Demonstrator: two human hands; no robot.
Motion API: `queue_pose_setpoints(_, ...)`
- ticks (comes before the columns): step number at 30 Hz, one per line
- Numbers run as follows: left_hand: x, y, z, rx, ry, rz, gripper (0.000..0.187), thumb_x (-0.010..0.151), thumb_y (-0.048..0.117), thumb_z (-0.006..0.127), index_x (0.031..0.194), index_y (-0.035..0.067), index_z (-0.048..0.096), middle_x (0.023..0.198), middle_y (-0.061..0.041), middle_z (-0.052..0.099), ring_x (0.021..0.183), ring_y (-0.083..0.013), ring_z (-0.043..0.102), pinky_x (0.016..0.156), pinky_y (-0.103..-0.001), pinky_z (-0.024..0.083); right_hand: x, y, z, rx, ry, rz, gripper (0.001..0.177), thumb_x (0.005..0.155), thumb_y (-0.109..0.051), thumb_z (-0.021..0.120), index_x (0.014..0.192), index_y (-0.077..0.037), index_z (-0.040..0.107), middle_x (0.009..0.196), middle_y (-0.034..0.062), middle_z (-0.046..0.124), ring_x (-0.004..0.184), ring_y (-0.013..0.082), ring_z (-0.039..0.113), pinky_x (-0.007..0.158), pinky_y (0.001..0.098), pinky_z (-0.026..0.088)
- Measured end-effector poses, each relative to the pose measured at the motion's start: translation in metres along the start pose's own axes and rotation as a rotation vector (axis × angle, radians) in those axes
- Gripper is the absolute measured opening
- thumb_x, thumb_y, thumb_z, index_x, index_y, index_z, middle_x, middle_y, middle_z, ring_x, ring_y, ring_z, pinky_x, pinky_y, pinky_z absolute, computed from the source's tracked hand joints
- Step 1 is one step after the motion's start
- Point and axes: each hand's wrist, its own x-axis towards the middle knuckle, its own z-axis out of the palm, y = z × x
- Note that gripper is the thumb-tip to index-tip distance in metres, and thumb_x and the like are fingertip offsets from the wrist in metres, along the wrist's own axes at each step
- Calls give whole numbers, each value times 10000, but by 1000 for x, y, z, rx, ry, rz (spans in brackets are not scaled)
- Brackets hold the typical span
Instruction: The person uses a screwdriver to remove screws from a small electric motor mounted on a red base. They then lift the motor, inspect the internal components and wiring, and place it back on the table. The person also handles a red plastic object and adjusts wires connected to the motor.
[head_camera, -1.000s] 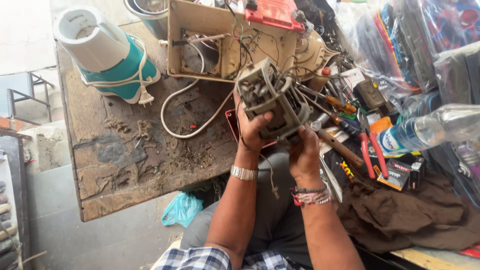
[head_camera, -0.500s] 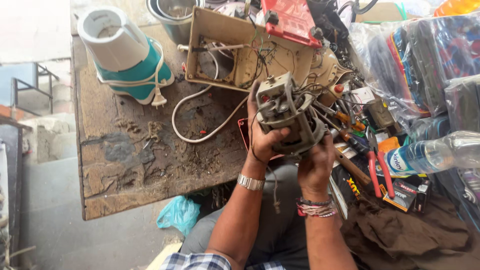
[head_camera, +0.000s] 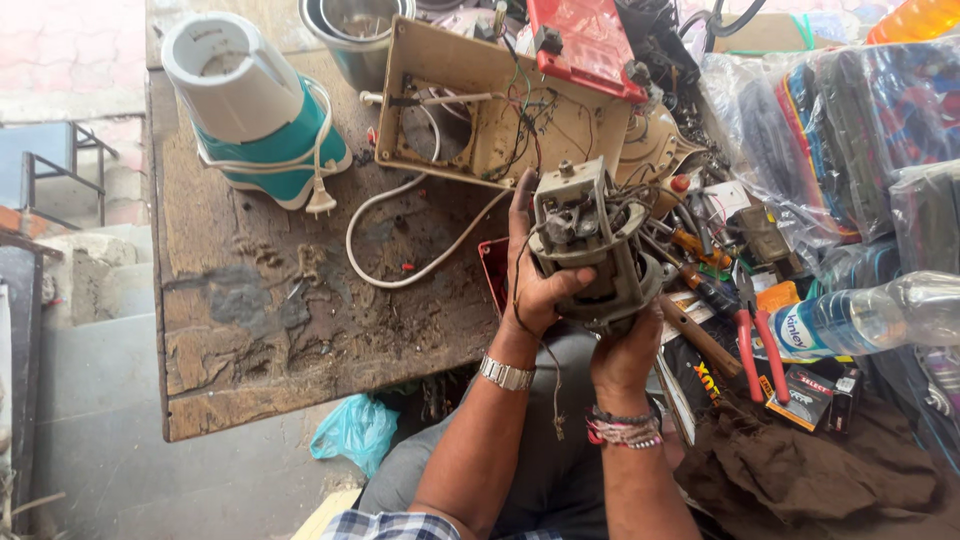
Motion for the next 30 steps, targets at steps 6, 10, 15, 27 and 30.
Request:
queue_pose_setpoints(6,-2,-1,0,-32,10,-18,1413,641,423,945,1694,62,76,1523,-190,496,1406,-312,521,1219,-426,405,-3,-9,4,-27,-85,-75,435,1065,-387,533,1343,-53,535,1279,51,620,1221,179,596,1082,376,474)
queue_pose_setpoints(10,-1,0,0,-15,20,-23,1426,619,442,947,1689,64,84,1510,-200,501,1400,-323,529,1214,-448,417,2,-5,1,16,9,100,455,1054,-404,478,1330,-55,572,1274,34,633,1227,153,590,1089,358,450)
queue_pose_setpoints(15,-1,-2,-2,8,26,-16,1448,604,470,948,1693,61,85,1550,-191,453,1419,-310,510,1218,-440,411,1,5,-8,23,1,57,567,1023,-450,570,1428,-58,502,1367,50,599,1308,192,559,1133,389,431)
queue_pose_setpoints(27,-1,1,1,-13,23,-14,1432,617,472,949,1687,51,96,1537,-188,485,1413,-310,519,1218,-431,410,-7,3,-7,-86,-95,-134,656,1047,-410,641,1521,-25,401,1433,80,564,1351,228,545,1183,423,419)
queue_pose_setpoints(30,-2,-1,1,-26,18,-13,1420,624,461,943,1685,56,90,1524,-179,493,1401,-308,525,1208,-436,417,0,6,-15,26,-36,13,634,1069,-416,574,1522,-5,407,1438,88,567,1343,218,559,1163,418,424)
